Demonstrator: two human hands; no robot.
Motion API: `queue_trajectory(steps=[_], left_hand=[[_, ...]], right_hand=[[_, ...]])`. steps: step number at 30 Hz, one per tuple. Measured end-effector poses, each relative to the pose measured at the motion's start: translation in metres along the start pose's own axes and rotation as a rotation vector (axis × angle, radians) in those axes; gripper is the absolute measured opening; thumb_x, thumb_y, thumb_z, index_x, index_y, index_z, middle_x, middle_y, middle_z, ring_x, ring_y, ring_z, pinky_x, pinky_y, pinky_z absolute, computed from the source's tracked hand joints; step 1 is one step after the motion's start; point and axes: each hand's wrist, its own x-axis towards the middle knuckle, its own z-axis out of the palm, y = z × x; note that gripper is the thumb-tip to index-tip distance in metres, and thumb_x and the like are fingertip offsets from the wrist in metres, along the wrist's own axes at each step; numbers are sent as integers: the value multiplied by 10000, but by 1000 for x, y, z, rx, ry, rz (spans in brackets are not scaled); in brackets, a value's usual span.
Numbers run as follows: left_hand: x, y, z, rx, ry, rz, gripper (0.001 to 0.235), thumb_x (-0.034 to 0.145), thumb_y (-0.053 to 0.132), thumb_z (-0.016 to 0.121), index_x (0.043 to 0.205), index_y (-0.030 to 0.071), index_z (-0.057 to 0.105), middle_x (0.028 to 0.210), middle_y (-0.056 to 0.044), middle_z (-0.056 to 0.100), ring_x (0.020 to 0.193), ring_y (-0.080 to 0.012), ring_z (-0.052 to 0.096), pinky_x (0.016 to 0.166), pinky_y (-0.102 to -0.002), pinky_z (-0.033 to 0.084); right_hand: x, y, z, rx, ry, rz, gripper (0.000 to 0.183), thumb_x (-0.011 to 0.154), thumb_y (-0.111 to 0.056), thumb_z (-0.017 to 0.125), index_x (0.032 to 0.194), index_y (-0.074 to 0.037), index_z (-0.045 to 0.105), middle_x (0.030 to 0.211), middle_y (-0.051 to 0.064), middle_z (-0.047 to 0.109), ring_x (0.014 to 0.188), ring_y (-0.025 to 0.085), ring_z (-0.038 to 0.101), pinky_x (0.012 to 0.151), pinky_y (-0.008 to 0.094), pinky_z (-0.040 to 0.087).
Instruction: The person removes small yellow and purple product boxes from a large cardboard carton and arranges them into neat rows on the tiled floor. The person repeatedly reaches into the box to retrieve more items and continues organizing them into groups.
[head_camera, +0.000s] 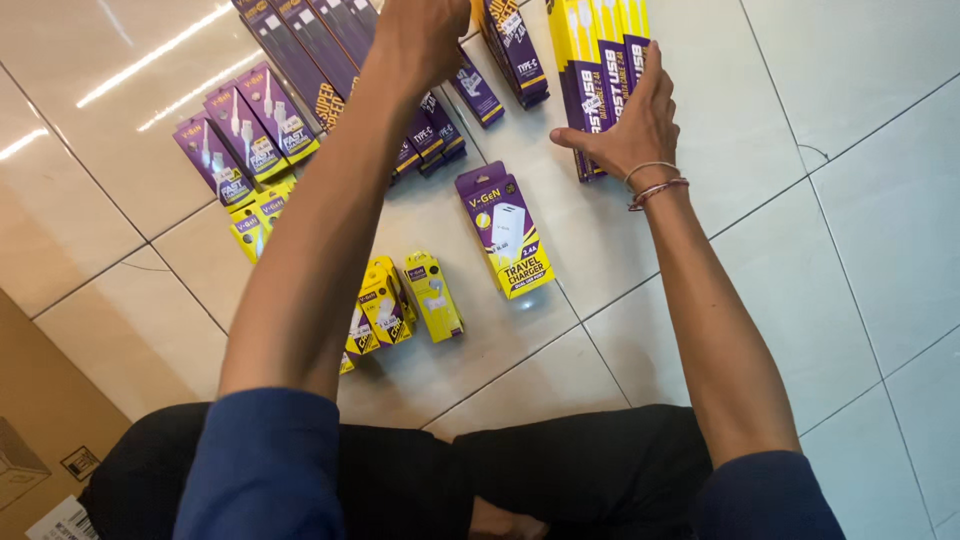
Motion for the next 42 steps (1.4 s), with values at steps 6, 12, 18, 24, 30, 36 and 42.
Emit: queue_trajectory(steps=[6, 12, 18, 24, 30, 36, 42], left_hand=[[2, 4, -1, -59, -376, 24, 270, 815, 19, 875, 1066, 83, 798, 1025, -79, 679, 895, -331, 768, 672, -490, 694], [-17, 8, 0, 196, -281, 145, 178, 1002, 209, 729, 1169, 176, 784, 1127, -109, 708, 872, -282, 723, 709, -440, 698], [-38, 14, -12, 198, -88, 274, 285, 987, 190, 747, 1262, 119, 727, 1304, -142, 645, 1050, -331, 711, 802, -411, 697], [-56, 18, -30, 214, 59, 285, 142, 1041, 114, 681, 1180, 114, 709, 1307, -105, 584, 967, -261, 665, 658, -355, 664], [-65, 14, -37, 230, 62, 301, 190, 1035, 109, 694, 1220, 152, 695, 1393, -107, 579, 1001, -267, 681, 674, -345, 665], [-70, 11, -31, 199, 126, 287, 60, 1041, 108, 679, 1059, 152, 715, 1307, -103, 610, 992, -273, 695, 618, -357, 629], [-77, 10, -30, 199, 180, 272, 97, 1009, 134, 740, 1086, 175, 698, 1252, -72, 594, 892, -217, 666, 641, -340, 621]], right_hand=[[7, 0, 24, -76, 119, 15, 1313, 704, -406, 982, 1641, -146, 99, 1507, 229, 460, 1311, 479, 531, 978, 687, 507], [22, -6, 28, -95, 138, -15, 1315, 711, -423, 986, 1642, -148, 99, 1488, 219, 463, 1305, 464, 536, 971, 679, 521], [44, -21, 17, -84, 148, -117, 1344, 703, -461, 1025, 1639, -162, 109, 1487, 222, 482, 1315, 484, 535, 969, 674, 526], [71, -39, 9, -96, 79, -154, 1349, 787, -484, 1054, 1652, -175, 67, 1543, 229, 444, 1366, 463, 506, 994, 667, 515], [88, -48, 7, -52, 76, -192, 1241, 902, -565, 1008, 1645, -195, 85, 1556, 242, 444, 1408, 470, 486, 1048, 663, 486], [105, -60, 12, -14, 91, -168, 1019, 1033, -676, 847, 1627, -203, 167, 1470, 232, 506, 1342, 503, 511, 988, 657, 487], [98, -60, 9, 75, 127, -183, 907, 928, -523, 923, 1499, -157, 320, 1362, 228, 570, 1254, 491, 566, 982, 615, 496]])
